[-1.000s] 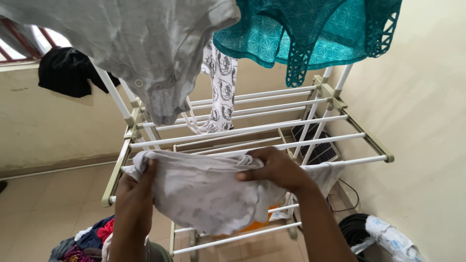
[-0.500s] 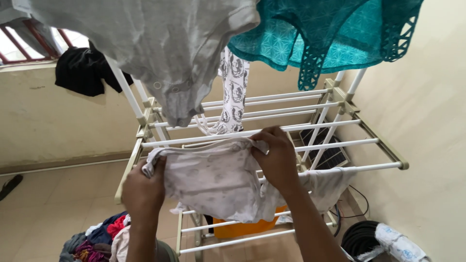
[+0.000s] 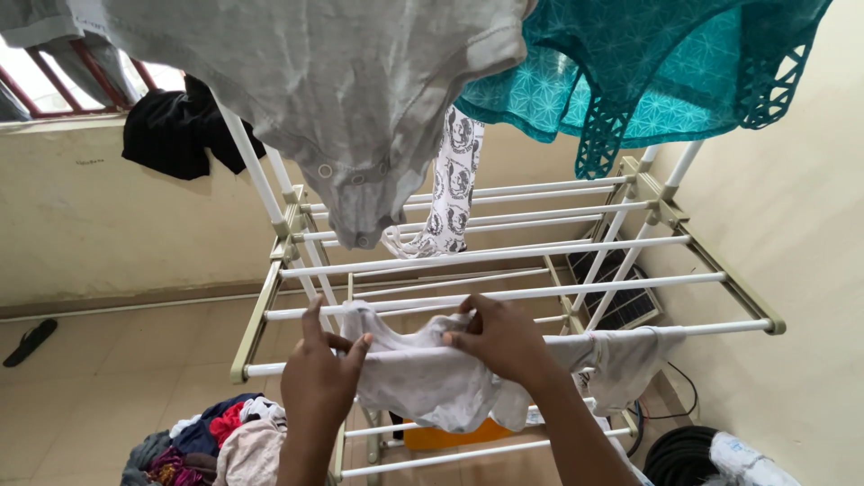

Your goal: Hang various pieces of laundry on a drying rack.

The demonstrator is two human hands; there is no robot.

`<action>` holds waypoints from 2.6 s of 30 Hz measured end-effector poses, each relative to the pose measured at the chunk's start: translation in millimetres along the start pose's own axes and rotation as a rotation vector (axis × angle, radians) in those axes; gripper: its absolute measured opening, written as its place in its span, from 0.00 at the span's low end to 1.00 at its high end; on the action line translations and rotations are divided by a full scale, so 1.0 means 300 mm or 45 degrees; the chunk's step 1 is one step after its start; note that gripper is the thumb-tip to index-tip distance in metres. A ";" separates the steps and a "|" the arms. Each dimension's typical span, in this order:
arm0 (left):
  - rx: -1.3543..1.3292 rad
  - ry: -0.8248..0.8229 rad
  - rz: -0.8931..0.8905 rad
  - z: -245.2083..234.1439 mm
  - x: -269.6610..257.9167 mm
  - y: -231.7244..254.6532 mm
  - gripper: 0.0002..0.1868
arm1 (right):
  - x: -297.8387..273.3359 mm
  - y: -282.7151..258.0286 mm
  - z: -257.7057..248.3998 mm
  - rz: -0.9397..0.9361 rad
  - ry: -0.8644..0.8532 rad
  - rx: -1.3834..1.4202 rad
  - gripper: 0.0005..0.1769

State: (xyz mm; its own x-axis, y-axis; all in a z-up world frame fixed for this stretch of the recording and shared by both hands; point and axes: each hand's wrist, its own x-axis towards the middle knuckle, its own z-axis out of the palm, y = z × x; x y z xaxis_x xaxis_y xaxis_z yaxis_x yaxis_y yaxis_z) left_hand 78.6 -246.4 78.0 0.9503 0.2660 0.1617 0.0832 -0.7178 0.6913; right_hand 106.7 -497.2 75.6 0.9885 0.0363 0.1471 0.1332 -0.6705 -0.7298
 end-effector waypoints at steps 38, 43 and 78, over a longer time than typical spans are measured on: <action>-0.031 0.365 0.256 -0.046 -0.192 -0.043 0.13 | -0.102 -0.190 0.081 -0.646 -0.092 0.206 0.20; -0.059 0.376 0.128 -0.089 -0.210 -0.093 0.13 | -0.141 -0.264 0.136 -0.693 -0.232 0.257 0.18; 0.106 0.333 -0.421 -0.264 -0.051 -1.323 0.23 | -0.017 -0.505 1.435 -0.368 -0.461 0.339 0.30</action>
State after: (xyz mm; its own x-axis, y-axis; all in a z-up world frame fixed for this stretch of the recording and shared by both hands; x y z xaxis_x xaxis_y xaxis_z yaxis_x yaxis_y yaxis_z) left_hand 7.1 85.3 -143.1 0.7614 0.6368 0.1213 0.4048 -0.6132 0.6783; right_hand 112.4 -76.7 -102.1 0.8641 0.4766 0.1616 0.3706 -0.3856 -0.8449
